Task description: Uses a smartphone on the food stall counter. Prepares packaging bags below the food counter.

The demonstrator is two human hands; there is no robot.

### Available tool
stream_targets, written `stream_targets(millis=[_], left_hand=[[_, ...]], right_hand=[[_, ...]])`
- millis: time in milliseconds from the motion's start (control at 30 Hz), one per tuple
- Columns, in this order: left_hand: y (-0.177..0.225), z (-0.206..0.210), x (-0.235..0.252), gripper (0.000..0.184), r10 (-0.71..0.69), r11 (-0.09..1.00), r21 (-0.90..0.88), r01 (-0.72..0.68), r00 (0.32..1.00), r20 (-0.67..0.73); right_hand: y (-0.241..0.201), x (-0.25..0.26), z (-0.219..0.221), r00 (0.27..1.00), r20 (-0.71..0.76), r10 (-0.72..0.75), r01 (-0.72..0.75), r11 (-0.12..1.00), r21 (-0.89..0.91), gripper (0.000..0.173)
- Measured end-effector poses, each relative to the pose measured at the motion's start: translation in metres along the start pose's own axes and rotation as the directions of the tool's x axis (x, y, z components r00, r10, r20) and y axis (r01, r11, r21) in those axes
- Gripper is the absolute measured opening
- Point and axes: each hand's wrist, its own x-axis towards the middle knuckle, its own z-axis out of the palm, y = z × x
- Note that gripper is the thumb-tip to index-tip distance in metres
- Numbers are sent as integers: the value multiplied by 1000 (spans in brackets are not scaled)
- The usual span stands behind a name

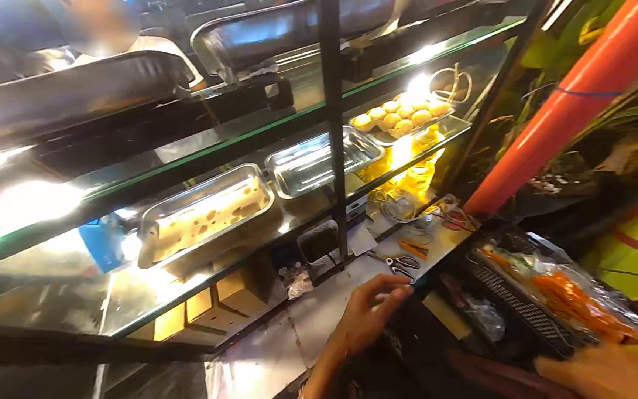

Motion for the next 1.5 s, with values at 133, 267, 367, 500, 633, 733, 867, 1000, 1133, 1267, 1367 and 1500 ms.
stream_targets(millis=[133,267,367,500,633,733,867,1000,1133,1267,1367,1500], left_hand=[[15,2,67,47,-62,996,-38,83,922,382],[4,4,38,72,-40,877,-406,257,882,470],[-6,10,-4,71,34,668,-724,173,964,262],[-16,14,-41,70,-129,677,-735,32,989,-76],[-33,22,-55,87,-238,749,-660,-61,905,-353],[-46,29,-51,104,-407,703,-711,-22,807,-427],[-71,25,-47,82,-536,811,-509,290,717,-446],[-92,12,-51,80,-448,864,-142,483,607,-657],[-93,11,-56,71,-491,844,-265,466,476,-730],[-137,23,-76,57,-483,762,-179,622,363,-797],[-189,43,-83,48,-489,502,54,863,335,-805],[-221,65,-59,66,-667,164,215,963,269,-694]], right_hand=[[1,39,-30,762,-518,-389,121,871,-476,27],[-2,83,-42,524,-646,-555,253,826,-504,24],[-4,116,-18,544,-735,-404,371,902,-221,37],[-8,160,36,756,-654,13,414,765,494,64],[-40,183,73,941,-321,109,290,231,929,62],[-60,202,97,950,-306,65,286,219,933,75],[-54,236,132,930,-330,161,215,491,844,121],[-15,292,181,942,-168,291,-37,588,808,112],[31,359,223,943,-82,323,-156,647,747,128],[54,387,237,982,-105,156,7,524,852,106],[62,384,223,996,-12,87,-41,583,811,69],[66,383,209,996,-50,72,-28,804,595,59]])
